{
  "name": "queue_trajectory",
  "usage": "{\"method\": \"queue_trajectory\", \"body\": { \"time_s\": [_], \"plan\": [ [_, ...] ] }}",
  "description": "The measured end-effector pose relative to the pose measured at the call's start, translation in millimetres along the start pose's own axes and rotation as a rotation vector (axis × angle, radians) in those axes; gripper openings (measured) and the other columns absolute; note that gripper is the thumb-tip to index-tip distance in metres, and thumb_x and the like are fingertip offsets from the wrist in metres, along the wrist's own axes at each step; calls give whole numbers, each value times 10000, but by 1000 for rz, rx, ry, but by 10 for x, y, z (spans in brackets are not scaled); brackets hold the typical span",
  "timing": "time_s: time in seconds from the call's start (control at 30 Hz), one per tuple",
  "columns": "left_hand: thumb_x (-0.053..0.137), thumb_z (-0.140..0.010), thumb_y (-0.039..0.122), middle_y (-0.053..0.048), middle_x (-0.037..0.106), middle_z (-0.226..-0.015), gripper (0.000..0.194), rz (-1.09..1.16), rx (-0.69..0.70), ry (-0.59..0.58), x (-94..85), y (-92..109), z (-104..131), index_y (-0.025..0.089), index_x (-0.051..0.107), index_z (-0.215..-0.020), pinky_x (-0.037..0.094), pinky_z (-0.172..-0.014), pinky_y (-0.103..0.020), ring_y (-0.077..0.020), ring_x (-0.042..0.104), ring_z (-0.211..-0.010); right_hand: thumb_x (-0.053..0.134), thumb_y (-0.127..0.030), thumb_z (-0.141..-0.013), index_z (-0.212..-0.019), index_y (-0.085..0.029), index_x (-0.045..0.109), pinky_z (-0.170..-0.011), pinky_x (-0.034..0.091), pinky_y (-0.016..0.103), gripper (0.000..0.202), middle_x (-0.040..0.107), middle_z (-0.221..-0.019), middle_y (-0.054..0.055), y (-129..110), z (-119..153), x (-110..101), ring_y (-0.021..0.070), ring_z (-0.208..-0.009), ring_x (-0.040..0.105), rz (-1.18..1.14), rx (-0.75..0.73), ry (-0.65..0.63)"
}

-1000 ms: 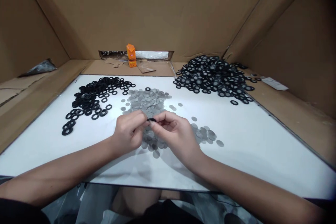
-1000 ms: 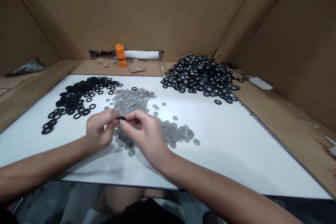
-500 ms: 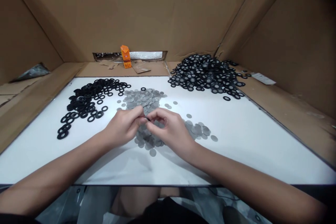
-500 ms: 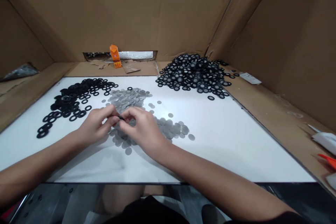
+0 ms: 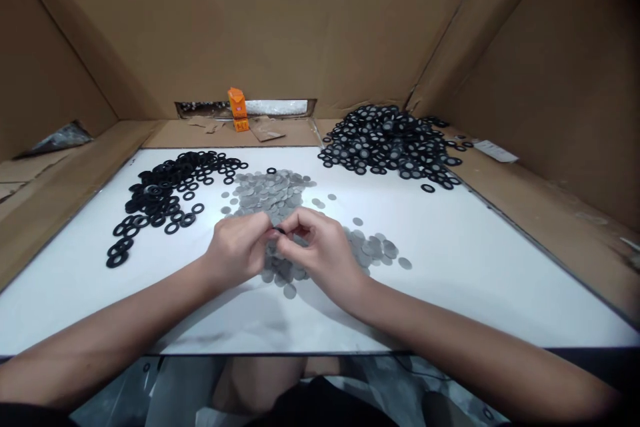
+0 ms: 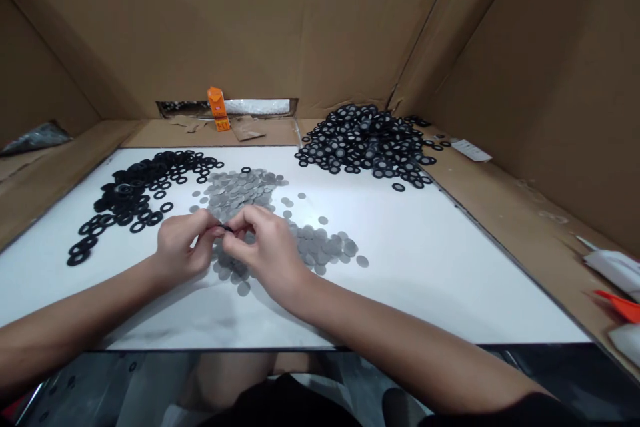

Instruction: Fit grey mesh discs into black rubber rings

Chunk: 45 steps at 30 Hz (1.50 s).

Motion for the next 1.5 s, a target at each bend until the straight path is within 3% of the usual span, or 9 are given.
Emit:
{"method": "queue_trajectory", "body": {
  "time_s": [0.2, 0.3, 0.47, 0.63, 0.87, 1.07, 1.2, 1.33, 1.5],
  "plan": [
    [430, -949, 334, 28, 512, -575, 263, 501, -351, -273, 277, -323, 65, 199, 408, -724, 403, -473, -213, -99, 495, -489, 613, -246, -804, -755, -201, 598, -659, 466, 271, 68, 635, -749, 3, 45, -55, -18, 148, -721, 590, -94, 33, -30],
    [447, -945, 417, 25, 531, -590, 298, 643, -493, -283, 375, -400, 154, 192, 435, -750, 417, -469, -217, -101, 512, -489, 628, -264, -815, -779, -191, 605, -669, 488, 266, 84, 657, -753, 0, 103, -72, -1, 144, -722, 620, -217, 87, -42],
    [488, -924, 451, 25, 546, -566, 342, 818, -661, -233, 467, -464, 237, 182, 457, -716, 411, -430, -212, -102, 538, -467, 632, -318, -848, -791, -179, 620, -690, 523, 271, 150, 668, -722, -4, 160, -65, 145, 141, -700, 659, -454, 181, -167],
    [525, -891, 503, 40, 551, -519, 374, 1027, -783, -310, 614, -477, 304, 184, 440, -716, 415, -404, -210, -104, 544, -416, 675, -447, -803, -795, -173, 632, -689, 549, 325, 278, 674, -681, 8, 222, -44, 242, 169, -663, 669, -576, 279, -255],
    [495, -910, 500, 27, 558, -527, 375, 1041, -752, -293, 614, -498, 331, 186, 428, -716, 403, -413, -200, -109, 560, -454, 711, -421, -773, -771, -164, 637, -690, 542, 314, 267, 685, -675, 13, 318, -39, 237, 161, -653, 672, -561, 334, -221],
    [469, -941, 438, 33, 551, -563, 328, 847, -635, -249, 489, -471, 267, 178, 450, -741, 390, -435, -193, -74, 504, -436, 728, -340, -765, -719, -166, 651, -653, 504, 245, 196, 667, -673, -12, 308, -38, 139, 118, -650, 640, -530, 320, -105],
    [465, -943, 420, 39, 518, -540, 322, 766, -596, -242, 431, -437, 219, 178, 458, -732, 400, -441, -203, -84, 515, -444, 726, -339, -763, -704, -165, 644, -602, 477, 232, 202, 653, -656, -16, 316, -22, 170, 109, -619, 614, -569, 365, -170],
    [483, -932, 434, 47, 485, -498, 337, 815, -675, -320, 518, -482, 274, 180, 455, -713, 399, -449, -212, -101, 536, -463, 744, -344, -736, -754, -147, 691, -572, 443, 227, 206, 663, -689, 11, 374, -30, 162, 106, -617, 589, -489, 424, -248],
    [478, -937, 431, 67, 426, -496, 357, 940, -729, -343, 602, -497, 323, 181, 417, -690, 360, -438, -201, -68, 418, -423, 746, -347, -726, -706, -159, 677, -488, 360, 221, 201, 608, -631, -11, 412, -65, 144, 90, -547, 502, -416, 408, -253]
  ]
}}
Point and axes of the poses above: each hand's wrist, its own z-axis away from the middle knuckle, its own x-axis out of the palm, y = z × x, the point moved 10 cm from there along -z, towards the middle knuckle
